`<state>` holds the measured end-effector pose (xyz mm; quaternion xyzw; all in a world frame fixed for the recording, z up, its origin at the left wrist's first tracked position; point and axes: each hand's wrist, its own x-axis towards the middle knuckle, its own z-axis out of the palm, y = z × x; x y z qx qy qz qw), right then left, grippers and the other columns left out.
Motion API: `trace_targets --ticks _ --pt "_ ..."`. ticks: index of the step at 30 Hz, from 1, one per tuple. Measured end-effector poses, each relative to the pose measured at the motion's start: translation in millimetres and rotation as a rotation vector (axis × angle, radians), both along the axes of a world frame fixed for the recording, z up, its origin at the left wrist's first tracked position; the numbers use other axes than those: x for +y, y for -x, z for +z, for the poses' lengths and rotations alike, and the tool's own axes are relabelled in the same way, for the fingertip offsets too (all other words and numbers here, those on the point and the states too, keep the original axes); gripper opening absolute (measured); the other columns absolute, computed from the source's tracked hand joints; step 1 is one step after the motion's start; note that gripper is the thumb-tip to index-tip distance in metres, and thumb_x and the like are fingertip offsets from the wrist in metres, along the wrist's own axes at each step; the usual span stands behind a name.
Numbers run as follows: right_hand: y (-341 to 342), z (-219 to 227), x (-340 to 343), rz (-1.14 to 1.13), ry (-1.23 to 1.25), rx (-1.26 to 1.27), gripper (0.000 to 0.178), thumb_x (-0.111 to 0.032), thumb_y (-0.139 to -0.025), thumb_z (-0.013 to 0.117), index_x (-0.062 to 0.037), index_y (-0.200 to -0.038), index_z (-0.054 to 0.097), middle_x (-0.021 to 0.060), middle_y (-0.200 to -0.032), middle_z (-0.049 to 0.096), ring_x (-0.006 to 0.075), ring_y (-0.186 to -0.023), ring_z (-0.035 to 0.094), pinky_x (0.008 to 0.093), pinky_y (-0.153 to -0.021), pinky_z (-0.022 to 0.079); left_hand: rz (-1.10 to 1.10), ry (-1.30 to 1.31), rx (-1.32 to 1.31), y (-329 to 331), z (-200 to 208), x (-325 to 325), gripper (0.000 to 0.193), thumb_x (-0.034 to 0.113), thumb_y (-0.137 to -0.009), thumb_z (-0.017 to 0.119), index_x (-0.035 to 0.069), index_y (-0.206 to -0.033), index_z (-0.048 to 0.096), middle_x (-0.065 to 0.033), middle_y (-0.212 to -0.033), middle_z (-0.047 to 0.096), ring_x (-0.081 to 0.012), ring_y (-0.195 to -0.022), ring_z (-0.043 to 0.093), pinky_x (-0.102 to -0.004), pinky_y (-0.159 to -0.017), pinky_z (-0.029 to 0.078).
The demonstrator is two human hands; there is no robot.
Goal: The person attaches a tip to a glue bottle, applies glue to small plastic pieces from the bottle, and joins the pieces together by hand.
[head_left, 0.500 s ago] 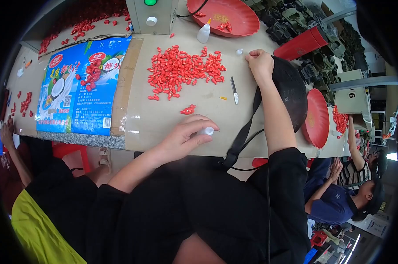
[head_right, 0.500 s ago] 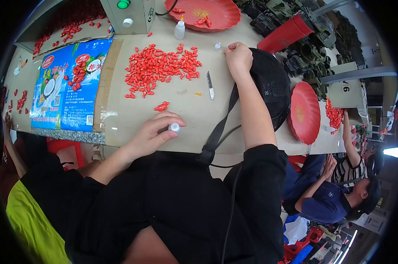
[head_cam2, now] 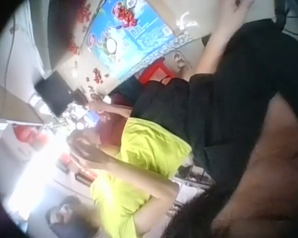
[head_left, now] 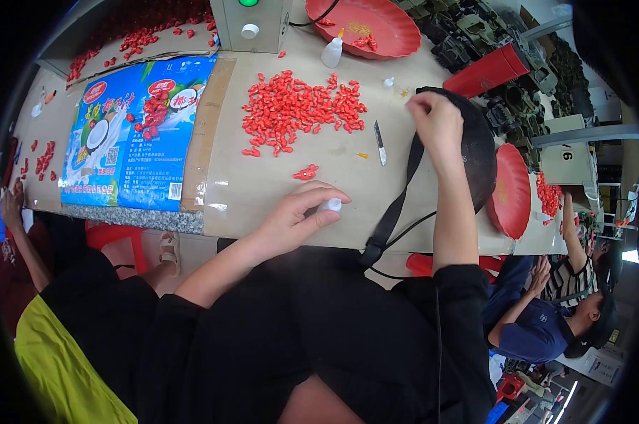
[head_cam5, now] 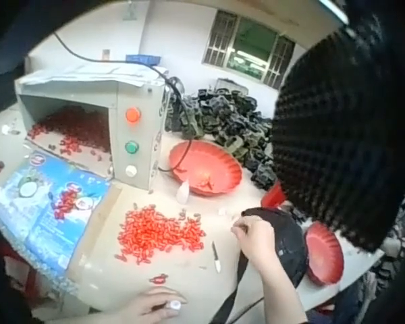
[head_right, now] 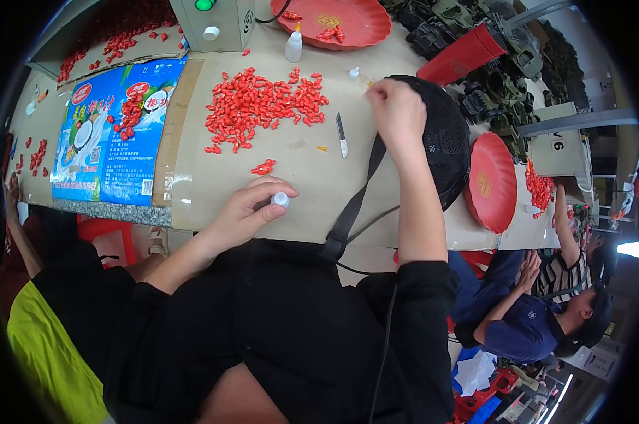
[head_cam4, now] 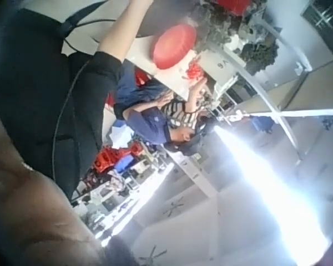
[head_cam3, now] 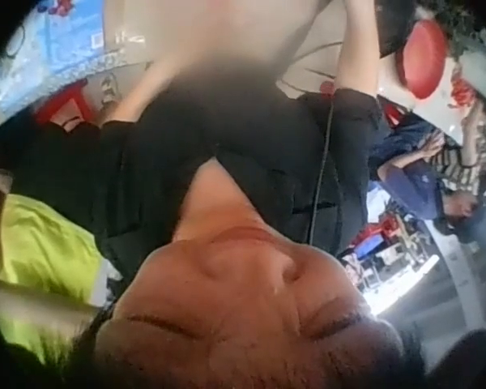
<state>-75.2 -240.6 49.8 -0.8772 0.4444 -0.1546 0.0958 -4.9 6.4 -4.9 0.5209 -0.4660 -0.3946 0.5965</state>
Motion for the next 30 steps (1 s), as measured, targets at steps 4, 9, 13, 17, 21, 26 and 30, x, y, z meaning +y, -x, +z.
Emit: trace_targets --ticks 4,9,13,17,21,26,30 --pt "16.2 -19.6 35.4 0.469 -0.572 -0.073 0.017 -0.012 -0.066 0.065 -0.0018 -0.079 0.063 0.0117 -0.074 0.061 0.0190 -0.066 0.058 0.0293 -0.063 0.045 -0.018 0.005 -0.008 0.3 1.5 -3.2 0.022 0.013 -0.081 0.054 0.005 -0.101 0.054 -0.0045 -0.094 0.049 -0.0126 -0.084 0.046 -0.0232 -0.072 0.039" --pt "10.7 -21.3 48.8 0.496 -0.487 0.019 0.016 -0.010 -0.067 0.062 0.0007 -0.078 0.062 0.0152 -0.075 0.059 0.0261 -0.071 0.057 0.0318 -0.066 0.043 -0.005 -0.002 0.006 3.2 1.2 -5.4 0.022 0.013 -0.081 0.054 0.005 -0.102 0.054 -0.0041 -0.094 0.049 -0.0120 -0.084 0.046 -0.0226 -0.071 0.039" --pt "16.8 -26.1 41.1 0.521 -0.432 -0.133 0.015 -0.011 -0.071 0.060 0.0017 -0.079 0.061 0.0124 -0.069 0.059 0.0217 -0.060 0.057 0.0305 -0.059 0.044 0.003 -0.019 0.002 2.2 -0.8 -4.0 0.022 0.012 -0.081 0.054 0.005 -0.102 0.054 -0.0036 -0.092 0.049 -0.0116 -0.083 0.046 -0.0220 -0.070 0.038" --pt "29.0 -26.3 23.7 0.234 -0.782 -0.339 0.017 -0.013 -0.080 0.054 0.0026 -0.082 0.060 0.0054 -0.060 0.054 0.0108 -0.045 0.051 0.0239 -0.043 0.041 0.000 0.014 -0.004 3.4 -1.3 -3.0 0.023 0.011 -0.081 0.054 0.005 -0.103 0.054 -0.0034 -0.091 0.049 -0.0111 -0.083 0.045 -0.0216 -0.070 0.038" --pt "40.1 -19.5 23.8 0.208 -1.088 -0.609 0.017 -0.011 -0.084 0.048 0.0034 -0.089 0.056 0.0031 -0.059 0.053 0.0075 -0.043 0.049 0.0200 -0.041 0.042 -0.010 0.022 -0.004 3.0 -3.2 -4.0 0.023 0.011 -0.081 0.054 0.005 -0.103 0.054 -0.0035 -0.091 0.049 -0.0113 -0.083 0.045 -0.0217 -0.070 0.037" --pt "43.2 -19.1 31.1 0.146 -1.301 -0.868 0.014 -0.009 -0.082 0.052 0.0029 -0.089 0.056 0.0029 -0.060 0.055 0.0068 -0.045 0.050 0.0192 -0.042 0.043 0.009 -0.007 -0.014 3.0 -4.8 -1.9 0.023 0.012 -0.081 0.055 0.005 -0.102 0.054 -0.0042 -0.092 0.049 -0.0121 -0.085 0.046 -0.0227 -0.072 0.038" --pt "49.6 -22.4 31.7 0.163 -1.219 -0.827 0.013 -0.011 -0.077 0.060 0.0014 -0.083 0.058 0.0020 -0.061 0.056 0.0052 -0.046 0.047 0.0161 -0.041 0.038 0.017 -0.007 -0.006 3.3 -4.2 -0.9 0.023 0.012 -0.080 0.055 0.005 -0.103 0.054 -0.0044 -0.093 0.050 -0.0126 -0.085 0.046 -0.0229 -0.073 0.038"
